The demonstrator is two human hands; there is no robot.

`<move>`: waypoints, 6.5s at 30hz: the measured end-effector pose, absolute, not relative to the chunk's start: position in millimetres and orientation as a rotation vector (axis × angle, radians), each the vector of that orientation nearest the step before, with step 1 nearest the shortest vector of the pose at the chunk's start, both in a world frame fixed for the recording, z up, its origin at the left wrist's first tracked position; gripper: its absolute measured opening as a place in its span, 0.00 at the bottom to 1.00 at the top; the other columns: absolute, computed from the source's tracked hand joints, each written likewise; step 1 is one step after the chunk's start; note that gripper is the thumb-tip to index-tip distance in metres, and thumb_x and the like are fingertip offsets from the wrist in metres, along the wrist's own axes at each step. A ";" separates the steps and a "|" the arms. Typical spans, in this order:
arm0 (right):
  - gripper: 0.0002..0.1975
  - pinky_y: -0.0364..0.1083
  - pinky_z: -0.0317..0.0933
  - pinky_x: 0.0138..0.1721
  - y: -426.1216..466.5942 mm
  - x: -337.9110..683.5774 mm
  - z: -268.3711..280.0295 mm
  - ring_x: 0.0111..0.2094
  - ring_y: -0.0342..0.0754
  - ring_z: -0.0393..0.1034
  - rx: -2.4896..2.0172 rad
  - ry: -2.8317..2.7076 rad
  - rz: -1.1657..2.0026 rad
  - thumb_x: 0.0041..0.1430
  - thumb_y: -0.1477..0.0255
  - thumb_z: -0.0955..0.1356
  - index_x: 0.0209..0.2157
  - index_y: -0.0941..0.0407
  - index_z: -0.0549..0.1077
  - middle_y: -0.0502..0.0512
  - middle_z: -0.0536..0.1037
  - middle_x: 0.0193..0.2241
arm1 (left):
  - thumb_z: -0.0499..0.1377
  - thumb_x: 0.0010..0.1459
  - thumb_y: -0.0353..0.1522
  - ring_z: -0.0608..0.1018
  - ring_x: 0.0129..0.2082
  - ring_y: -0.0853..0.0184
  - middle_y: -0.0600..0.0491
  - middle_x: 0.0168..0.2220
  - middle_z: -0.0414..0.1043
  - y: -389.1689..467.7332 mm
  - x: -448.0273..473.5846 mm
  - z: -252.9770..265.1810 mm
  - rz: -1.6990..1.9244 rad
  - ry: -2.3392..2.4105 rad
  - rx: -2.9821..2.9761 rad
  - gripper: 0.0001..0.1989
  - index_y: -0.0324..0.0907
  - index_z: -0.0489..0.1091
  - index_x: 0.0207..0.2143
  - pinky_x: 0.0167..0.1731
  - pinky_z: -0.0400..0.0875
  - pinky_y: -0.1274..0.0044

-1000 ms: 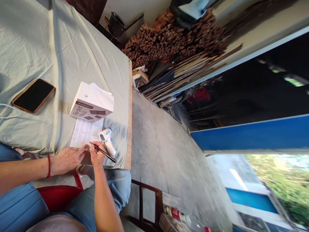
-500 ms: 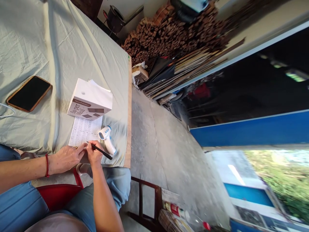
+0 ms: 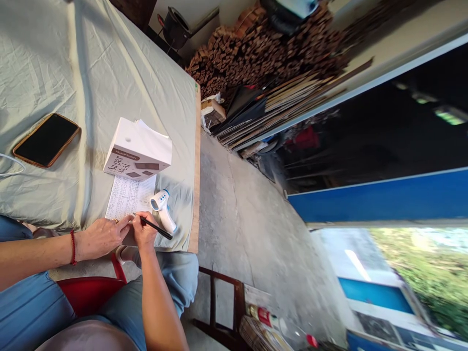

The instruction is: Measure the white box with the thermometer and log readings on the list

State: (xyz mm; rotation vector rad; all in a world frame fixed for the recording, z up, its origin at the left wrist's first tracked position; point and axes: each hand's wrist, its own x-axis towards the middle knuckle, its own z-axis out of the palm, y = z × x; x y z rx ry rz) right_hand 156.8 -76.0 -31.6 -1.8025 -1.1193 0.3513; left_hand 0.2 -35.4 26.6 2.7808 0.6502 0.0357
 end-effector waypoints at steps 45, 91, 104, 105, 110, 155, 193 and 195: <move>0.12 0.48 0.68 0.40 -79.8 159.6 -45.9 0.35 0.49 0.73 -1.776 -1.136 -0.168 0.63 0.66 0.61 0.37 0.57 0.72 0.58 0.77 0.32 | 0.52 0.61 0.22 0.78 0.28 0.67 0.45 0.41 0.71 -32.1 -2.2 26.7 0.063 0.588 2.804 0.10 0.37 0.71 0.42 0.26 0.70 0.76; 0.25 0.45 0.64 0.33 19.8 153.4 62.5 0.32 0.46 0.69 -1.322 -0.911 0.668 0.51 0.51 0.69 0.37 0.59 0.76 0.57 0.78 0.34 | 0.54 0.57 0.52 0.67 0.21 0.71 0.57 0.22 0.65 127.9 -27.4 28.5 0.754 0.980 1.598 0.24 0.40 0.69 0.41 0.18 0.61 0.80; 0.27 0.43 0.60 0.31 50.1 150.1 54.8 0.29 0.44 0.66 -1.440 -1.008 0.609 0.49 0.47 0.68 0.32 0.59 0.74 0.51 0.73 0.26 | 0.55 0.56 0.52 0.70 0.24 0.70 0.54 0.31 0.69 128.3 -25.2 24.5 0.755 0.840 1.586 0.24 0.42 0.64 0.41 0.23 0.71 0.77; 0.26 0.43 0.60 0.31 49.8 149.3 56.3 0.30 0.44 0.66 -1.431 -1.009 0.613 0.49 0.48 0.68 0.32 0.59 0.74 0.52 0.74 0.26 | 0.55 0.55 0.53 0.70 0.24 0.70 0.54 0.31 0.68 128.5 -25.1 24.2 0.756 0.841 1.586 0.24 0.42 0.64 0.40 0.23 0.71 0.77; 0.24 0.43 0.59 0.32 51.4 143.0 66.3 0.29 0.44 0.65 -1.399 -0.954 0.621 0.46 0.50 0.70 0.31 0.58 0.73 0.50 0.73 0.25 | 0.54 0.56 0.53 0.70 0.23 0.70 0.54 0.30 0.66 129.0 -25.5 23.8 0.741 0.836 1.623 0.23 0.42 0.61 0.39 0.23 0.70 0.76; 0.10 0.50 0.67 0.42 -80.2 159.2 -28.4 0.36 0.49 0.71 -1.622 -1.601 -0.226 0.64 0.68 0.65 0.40 0.53 0.79 0.57 0.76 0.33 | 0.54 0.64 0.37 0.79 0.35 0.65 0.51 0.35 0.77 -13.5 -1.8 45.2 0.048 0.369 2.479 0.12 0.41 0.74 0.34 0.32 0.68 0.77; 0.10 0.43 0.65 0.29 -79.0 160.6 -37.6 0.25 0.43 0.68 -1.747 -1.291 0.281 0.55 0.67 0.65 0.27 0.55 0.75 0.50 0.76 0.23 | 0.53 0.63 0.25 0.82 0.36 0.57 0.32 0.53 0.70 -31.9 3.8 41.9 -0.147 0.493 2.815 0.13 0.31 0.71 0.46 0.30 0.76 0.70; 0.10 0.44 0.66 0.29 -78.9 160.7 -37.6 0.24 0.43 0.69 -1.745 -1.291 0.284 0.55 0.67 0.65 0.26 0.55 0.75 0.50 0.76 0.23 | 0.53 0.62 0.25 0.82 0.36 0.57 0.32 0.53 0.70 -31.7 3.3 41.4 -0.134 0.495 2.806 0.12 0.31 0.72 0.46 0.31 0.76 0.70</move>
